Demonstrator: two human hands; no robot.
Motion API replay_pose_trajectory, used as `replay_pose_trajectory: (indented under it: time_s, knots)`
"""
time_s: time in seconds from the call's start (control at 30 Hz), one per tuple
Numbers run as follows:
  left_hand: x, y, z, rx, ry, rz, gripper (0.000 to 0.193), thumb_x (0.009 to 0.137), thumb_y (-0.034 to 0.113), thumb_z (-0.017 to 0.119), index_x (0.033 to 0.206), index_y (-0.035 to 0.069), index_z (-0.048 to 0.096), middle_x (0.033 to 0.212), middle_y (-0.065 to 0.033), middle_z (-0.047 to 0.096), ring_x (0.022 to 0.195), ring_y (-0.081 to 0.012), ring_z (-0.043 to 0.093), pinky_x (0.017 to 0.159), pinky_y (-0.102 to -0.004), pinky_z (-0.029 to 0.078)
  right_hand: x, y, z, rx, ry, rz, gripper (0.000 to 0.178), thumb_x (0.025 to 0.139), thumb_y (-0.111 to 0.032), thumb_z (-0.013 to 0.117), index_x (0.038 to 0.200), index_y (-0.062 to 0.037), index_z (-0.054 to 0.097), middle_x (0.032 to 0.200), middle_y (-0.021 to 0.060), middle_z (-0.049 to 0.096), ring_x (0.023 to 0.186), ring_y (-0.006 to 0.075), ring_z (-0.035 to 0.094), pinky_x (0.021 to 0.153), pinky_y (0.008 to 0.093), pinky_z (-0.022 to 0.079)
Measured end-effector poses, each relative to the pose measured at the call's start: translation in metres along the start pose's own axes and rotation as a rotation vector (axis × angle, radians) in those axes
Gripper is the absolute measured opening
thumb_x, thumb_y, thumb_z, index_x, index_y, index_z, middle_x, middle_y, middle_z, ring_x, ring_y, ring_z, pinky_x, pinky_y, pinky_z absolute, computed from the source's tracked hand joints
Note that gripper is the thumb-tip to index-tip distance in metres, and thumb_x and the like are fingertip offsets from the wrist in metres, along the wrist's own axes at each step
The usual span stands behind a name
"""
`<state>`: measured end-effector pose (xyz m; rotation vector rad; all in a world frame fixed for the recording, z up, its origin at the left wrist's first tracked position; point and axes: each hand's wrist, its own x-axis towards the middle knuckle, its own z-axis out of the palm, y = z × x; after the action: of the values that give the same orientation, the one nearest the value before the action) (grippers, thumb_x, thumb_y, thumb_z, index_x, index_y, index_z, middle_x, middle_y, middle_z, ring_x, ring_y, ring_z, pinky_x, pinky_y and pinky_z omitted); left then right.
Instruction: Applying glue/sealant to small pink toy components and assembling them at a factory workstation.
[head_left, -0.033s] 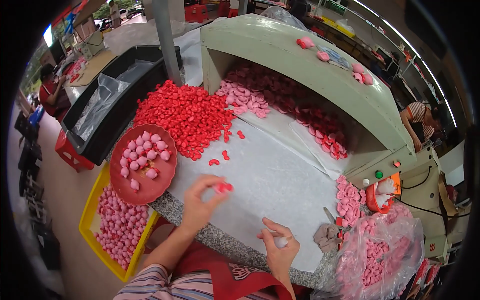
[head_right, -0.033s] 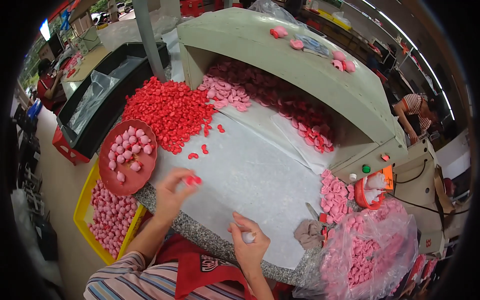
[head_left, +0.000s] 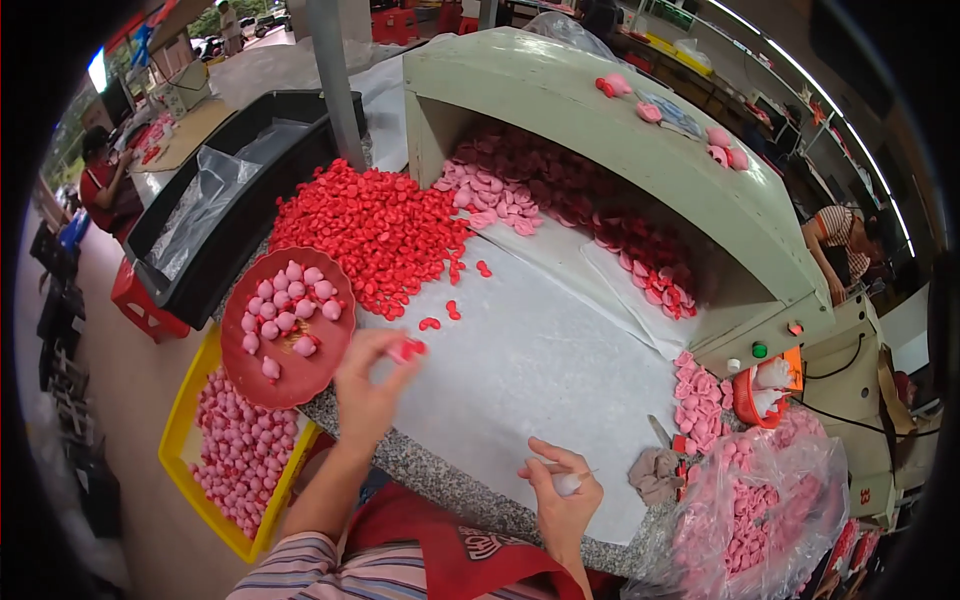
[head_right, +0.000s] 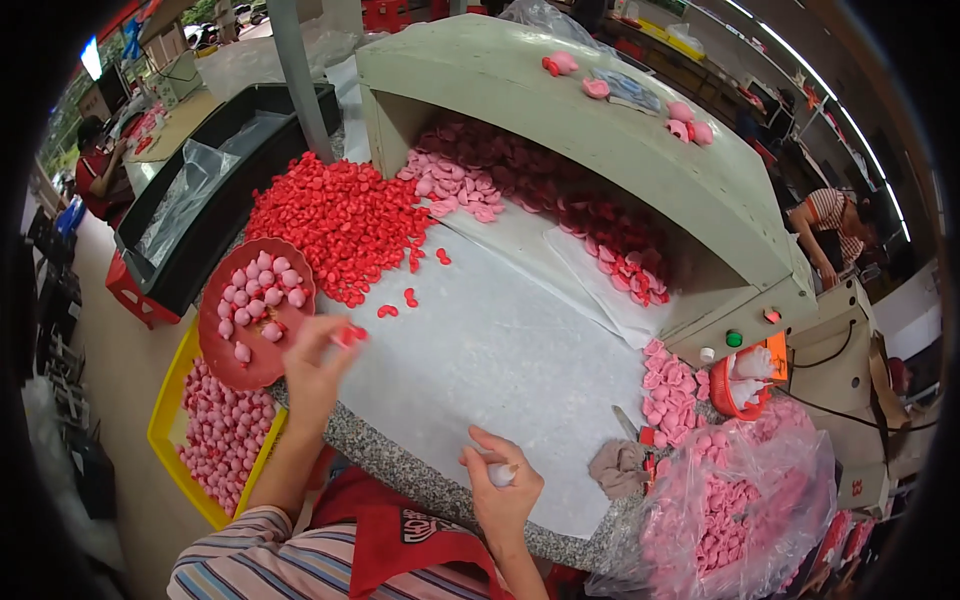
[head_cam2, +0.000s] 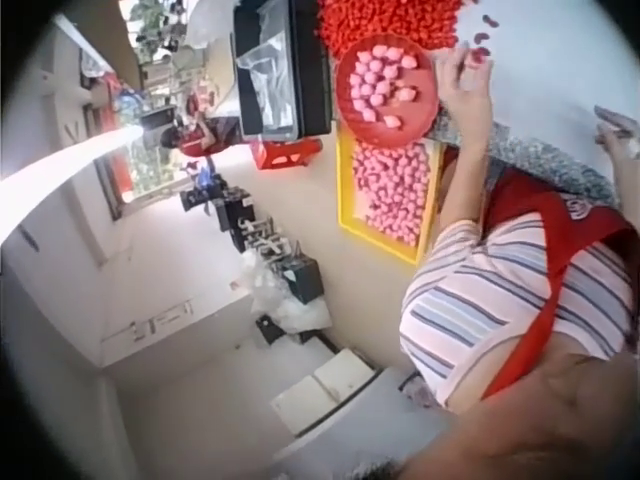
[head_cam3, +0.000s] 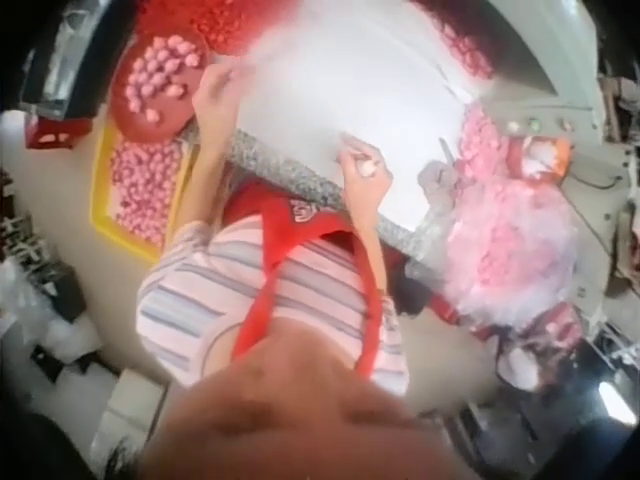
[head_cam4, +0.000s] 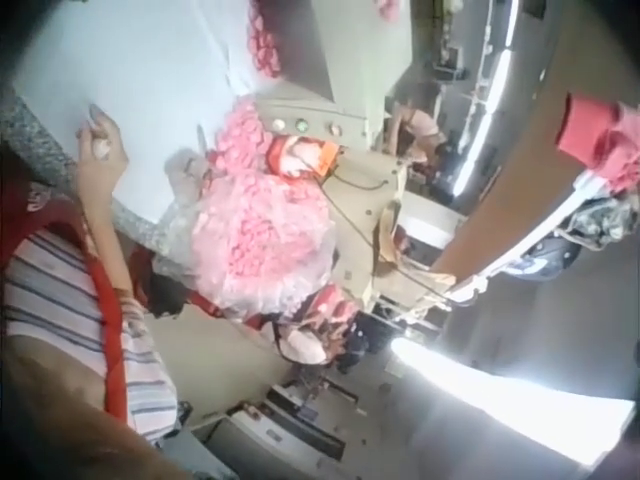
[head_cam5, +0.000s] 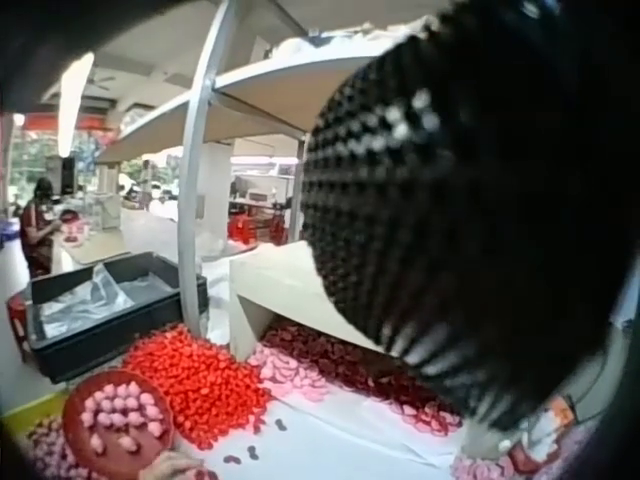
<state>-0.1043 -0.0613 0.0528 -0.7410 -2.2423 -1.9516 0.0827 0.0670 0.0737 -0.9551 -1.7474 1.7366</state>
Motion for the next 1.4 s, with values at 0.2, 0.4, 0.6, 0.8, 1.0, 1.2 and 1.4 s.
replay_pose_trajectory:
  time_s: [0.2,0.4,0.6,0.8,1.0,1.2,1.4]
  knots:
    - [0.033,0.044,-0.054,-0.024,0.247,-0.072,0.022,0.077,0.003,0.059,0.098,0.0,0.057,0.101,-0.0053,0.05,0.089,-0.0145,0.051,0.083,-0.0259,0.039,0.005,-0.005,-0.005,-0.047,-0.002,0.004,0.014,0.077,-0.003,0.062,0.088,0.003,0.058,0.083,0.0117,0.064,0.064,0.0137,0.061,0.057,0.0235,0.048]
    - [-0.009,0.165,0.015,-1.593,-1.129,-0.51,0.025,0.075,0.011,0.065,0.092,-0.004,0.054,0.095,-0.0119,0.052,0.089,-0.0206,0.052,0.079,-0.0298,0.04,-0.002,-0.001,0.0,0.042,-0.034,0.018,0.011,0.076,0.002,0.062,0.086,0.0034,0.06,0.079,0.009,0.064,0.064,0.0109,0.06,0.058,0.0202,0.047]
    - [-0.005,0.185,0.057,-1.673,-1.95,-0.673,0.033,0.062,-0.001,0.076,0.088,-0.004,0.056,0.088,-0.0109,0.058,0.087,-0.0185,0.056,0.076,-0.0277,0.045,-0.009,0.013,-0.022,0.087,0.042,0.046,0.011,0.076,0.001,0.062,0.087,0.0029,0.06,0.079,0.0088,0.064,0.064,0.0109,0.06,0.058,0.0199,0.047]
    - [-0.006,0.19,0.075,-1.602,-1.939,-1.018,0.033,0.059,-0.003,0.077,0.085,-0.005,0.056,0.088,-0.0112,0.059,0.085,-0.0171,0.057,0.075,-0.0262,0.046,-0.003,0.02,-0.034,0.087,0.047,0.053,0.011,0.076,0.0,0.062,0.087,0.0019,0.061,0.077,0.0078,0.064,0.064,0.0101,0.059,0.057,0.0197,0.046]
    - [-0.003,0.168,0.084,-1.637,-1.855,-0.986,0.023,0.069,0.002,0.07,0.082,-0.001,0.051,0.081,-0.0082,0.052,0.076,-0.0181,0.051,0.067,-0.0273,0.039,0.01,0.031,-0.036,0.123,0.024,0.074,0.01,0.076,-0.001,0.063,0.086,0.0012,0.061,0.076,0.0068,0.063,0.064,0.0097,0.059,0.057,0.0196,0.046]
    - [0.115,0.059,0.188,-0.505,-0.775,-0.126,0.032,0.073,0.016,0.067,0.099,0.0,0.057,0.084,-0.0068,0.058,0.075,-0.0142,0.055,0.071,-0.0248,0.044,0.022,0.032,-0.056,0.091,0.067,0.071,0.011,0.076,0.002,0.062,0.086,0.0032,0.059,0.078,0.0083,0.063,0.064,0.0107,0.059,0.058,0.0212,0.048]
    - [0.218,-0.069,0.264,0.581,-0.325,0.342,0.055,0.061,0.035,0.074,0.108,0.012,0.057,0.113,-0.0158,0.051,0.109,-0.0348,0.042,0.089,-0.0433,0.037,0.027,0.041,-0.065,0.084,0.095,0.099,0.011,0.076,0.004,0.06,0.087,0.0052,0.057,0.082,0.0114,0.064,0.065,0.0127,0.06,0.06,0.0233,0.05]
